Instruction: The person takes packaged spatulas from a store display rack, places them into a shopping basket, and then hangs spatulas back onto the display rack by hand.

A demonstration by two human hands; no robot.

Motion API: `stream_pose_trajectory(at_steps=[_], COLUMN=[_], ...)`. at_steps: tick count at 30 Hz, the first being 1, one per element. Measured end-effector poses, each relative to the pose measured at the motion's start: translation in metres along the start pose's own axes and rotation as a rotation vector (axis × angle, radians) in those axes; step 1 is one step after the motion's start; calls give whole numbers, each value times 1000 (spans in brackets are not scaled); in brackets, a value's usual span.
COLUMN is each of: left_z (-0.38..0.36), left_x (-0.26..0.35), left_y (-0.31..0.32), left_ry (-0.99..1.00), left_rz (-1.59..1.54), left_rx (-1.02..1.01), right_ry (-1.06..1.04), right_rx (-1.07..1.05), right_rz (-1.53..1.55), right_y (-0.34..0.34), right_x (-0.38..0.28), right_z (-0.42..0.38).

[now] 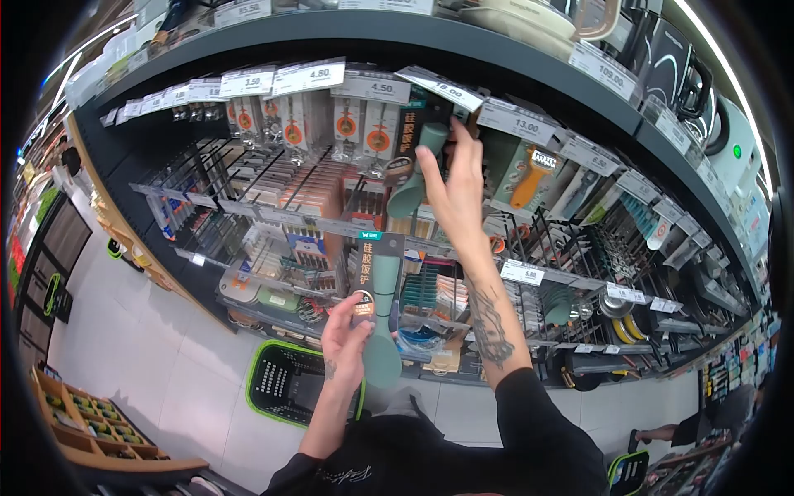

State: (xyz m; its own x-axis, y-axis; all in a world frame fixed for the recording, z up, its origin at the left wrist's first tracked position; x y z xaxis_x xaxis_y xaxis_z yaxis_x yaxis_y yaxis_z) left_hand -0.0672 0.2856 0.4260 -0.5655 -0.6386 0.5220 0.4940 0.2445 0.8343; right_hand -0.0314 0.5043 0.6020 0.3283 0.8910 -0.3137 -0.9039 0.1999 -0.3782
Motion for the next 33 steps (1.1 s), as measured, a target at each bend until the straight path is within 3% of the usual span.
stream_pose_trajectory(at_steps=[6,15,22,33], left_z=[-5,7,64,127], left_x=[8,17,31,-8], left_y=[1,2,48,99], left_ry=[24,53,250,178], left_rz=[5,26,243,-74], left_rx=[33,6,-253,-285], right_ry=[-34,-85,-88,-117], right_rx=[118,107,108,52], right_rz=[-77,-269,-235,-297], right_y=[28,38,38,34], right_x=[11,37,36,42], right_z=[15,33,31,28])
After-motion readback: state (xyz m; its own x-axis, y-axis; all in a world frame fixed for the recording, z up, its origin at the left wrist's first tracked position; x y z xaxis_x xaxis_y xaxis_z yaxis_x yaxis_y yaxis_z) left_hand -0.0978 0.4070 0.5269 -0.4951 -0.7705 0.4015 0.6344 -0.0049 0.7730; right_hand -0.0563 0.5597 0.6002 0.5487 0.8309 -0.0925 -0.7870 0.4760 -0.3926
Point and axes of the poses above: each hand's wrist, its own z-axis towards the middle knuckle, its own y-axis out of the palm, x = y × z, the point moved 3 cm from there along z, towards the middle knuckle, and after that the axes turned 15 degrees about -z, right-handed, at the moved point
